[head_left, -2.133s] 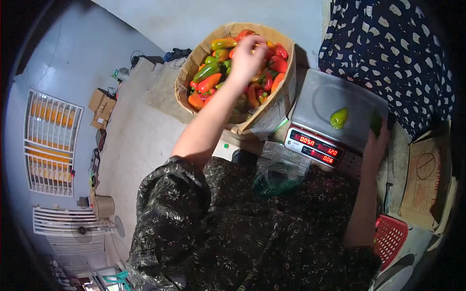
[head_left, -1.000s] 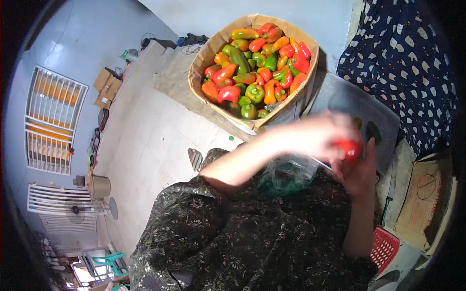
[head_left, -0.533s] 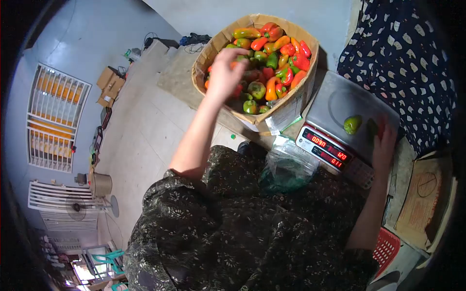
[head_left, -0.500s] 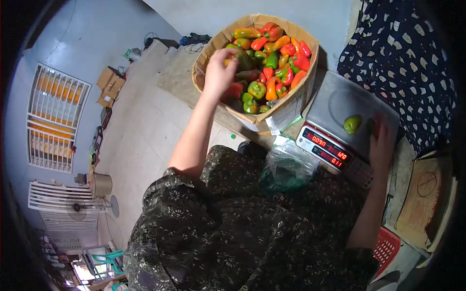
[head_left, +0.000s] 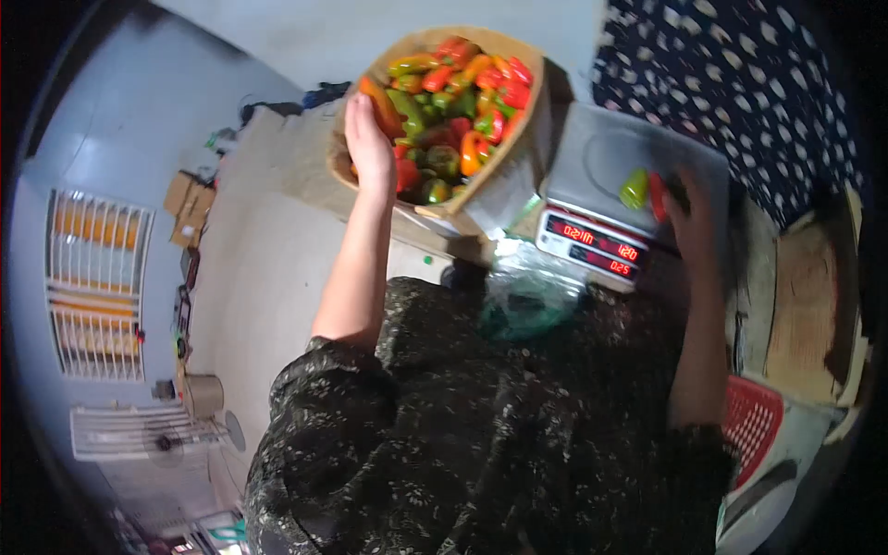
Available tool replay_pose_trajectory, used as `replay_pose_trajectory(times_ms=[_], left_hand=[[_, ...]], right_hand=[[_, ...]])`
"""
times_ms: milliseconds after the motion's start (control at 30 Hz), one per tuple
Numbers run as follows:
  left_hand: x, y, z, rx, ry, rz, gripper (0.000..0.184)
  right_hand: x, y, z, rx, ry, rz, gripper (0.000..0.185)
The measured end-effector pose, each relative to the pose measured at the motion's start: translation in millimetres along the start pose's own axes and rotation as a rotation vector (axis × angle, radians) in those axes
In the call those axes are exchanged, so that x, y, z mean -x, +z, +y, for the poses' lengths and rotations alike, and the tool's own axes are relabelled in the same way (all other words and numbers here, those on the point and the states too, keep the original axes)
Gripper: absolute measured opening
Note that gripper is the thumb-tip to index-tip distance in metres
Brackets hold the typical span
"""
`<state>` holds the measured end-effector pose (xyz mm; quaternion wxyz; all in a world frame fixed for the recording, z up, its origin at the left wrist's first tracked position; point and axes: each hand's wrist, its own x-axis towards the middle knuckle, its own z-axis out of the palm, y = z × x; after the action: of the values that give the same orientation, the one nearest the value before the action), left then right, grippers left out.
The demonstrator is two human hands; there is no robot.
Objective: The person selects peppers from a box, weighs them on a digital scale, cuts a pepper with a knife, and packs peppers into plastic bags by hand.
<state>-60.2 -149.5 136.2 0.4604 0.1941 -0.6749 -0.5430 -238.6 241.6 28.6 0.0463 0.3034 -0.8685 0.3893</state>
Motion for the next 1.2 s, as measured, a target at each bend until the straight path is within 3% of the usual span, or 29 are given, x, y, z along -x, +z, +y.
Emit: replay_pose_trajectory(times_ms=[33, 67, 100, 133, 167, 200, 233, 333, 467, 600, 667, 733, 767, 833, 900, 933, 1000, 1067, 1100, 1200], left_hand=[[17.4, 28.6, 20.2, 0.072, 0.022, -0.080, 0.033], [22.8, 46.7, 11.4, -0.008, 0.172, -0.165, 0.032], [51.3, 77.9, 40.6, -0.079, 0.043, -0.259, 0.033], [56.2, 98.3, 25.5, -0.336, 0.296, -0.391, 0.032], [70.4, 125.4, 22.2, -0.441, 0.141, -0.479, 0.032], [79.1, 148.0, 11.1, -0.380, 0.186, -0.563, 0.034], [90.6, 166.1, 8.6, -0.425, 0.054, -0.614, 0.034], [90.9, 214.3, -74.5, -0.411, -0.083, -0.565, 0.033], [105.5, 231.4, -144.0, -0.450, -0.132, -0.675, 0.031], [106.8, 222.9, -135.2, -0.333, -0.178, -0.772, 0.026], [103.7, 215.8, -123.5, -0.444, 0.050, -0.630, 0.028], [112.6, 200.2, -81.5, -0.244, 0.028, -0.629, 0.025], [122.4, 186.7, -61.7, -0.236, -0.029, -0.724, 0.024], [147.5, 151.6, -24.7, -0.277, -0.124, -0.969, 0.022], [175.1, 109.7, -6.9, -0.463, -0.176, -1.270, 0.018], [190.0, 87.1, -15.1, -0.600, -0.186, -1.415, 0.016], [222.4, 41.6, -61.4, -0.695, -0.154, -1.538, 0.017], [253.7, -7.6, -114.0, -0.556, -0.153, -1.472, 0.018], [269.0, -35.4, -152.5, -0.708, -0.177, -1.383, 0.019], [263.0, -13.4, -71.4, -0.668, -0.273, -1.164, 0.021]], right_hand=[[-1.7, -2.9, 9.7, -0.063, 0.017, 0.089, 0.047], [-3.8, -6.2, 18.2, -0.125, 0.027, 0.178, 0.045], [-4.5, -8.5, 24.7, -0.191, 0.030, 0.270, 0.043], [-4.9, -8.5, 32.1, -0.237, 0.086, 0.304, 0.041], [-4.6, -6.5, 39.6, -0.285, 0.137, 0.341, 0.039], [-6.4, -8.3, 41.4, -0.334, 0.186, 0.379, 0.037], [-6.3, -10.4, 39.4, -0.338, 0.224, 0.403, 0.036], [-6.9, -11.6, 44.8, -0.385, 0.279, 0.488, 0.035], [-10.0, -11.3, 59.9, -0.460, 0.254, 0.583, 0.036], [-13.5, -8.5, 74.7, -0.439, 0.183, 0.586, 0.038], [-10.8, -15.6, 61.4, -0.250, 0.185, 0.528, 0.036], [-8.1, -12.3, 40.8, -0.161, 0.147, 0.453, 0.030], [-6.7, -7.5, 27.3, -0.166, 0.109, 0.414, 0.026], [8.4, 3.5, -28.1, -0.483, -0.183, 0.312, 0.017], [30.8, 37.4, -63.1, -0.490, -0.346, -0.059, 0.012], [44.9, 42.8, -87.2, -0.318, -0.340, -0.452, 0.012], [86.9, 67.4, -111.9, 0.055, -0.400, -0.689, 0.017], [119.5, 102.9, -102.0, 0.303, -0.519, -0.804, 0.024], [127.9, 123.6, -94.7, 0.320, -0.475, -0.776, 0.025], [136.9, 147.3, -85.2, 0.287, -0.246, -0.736, 0.026]])
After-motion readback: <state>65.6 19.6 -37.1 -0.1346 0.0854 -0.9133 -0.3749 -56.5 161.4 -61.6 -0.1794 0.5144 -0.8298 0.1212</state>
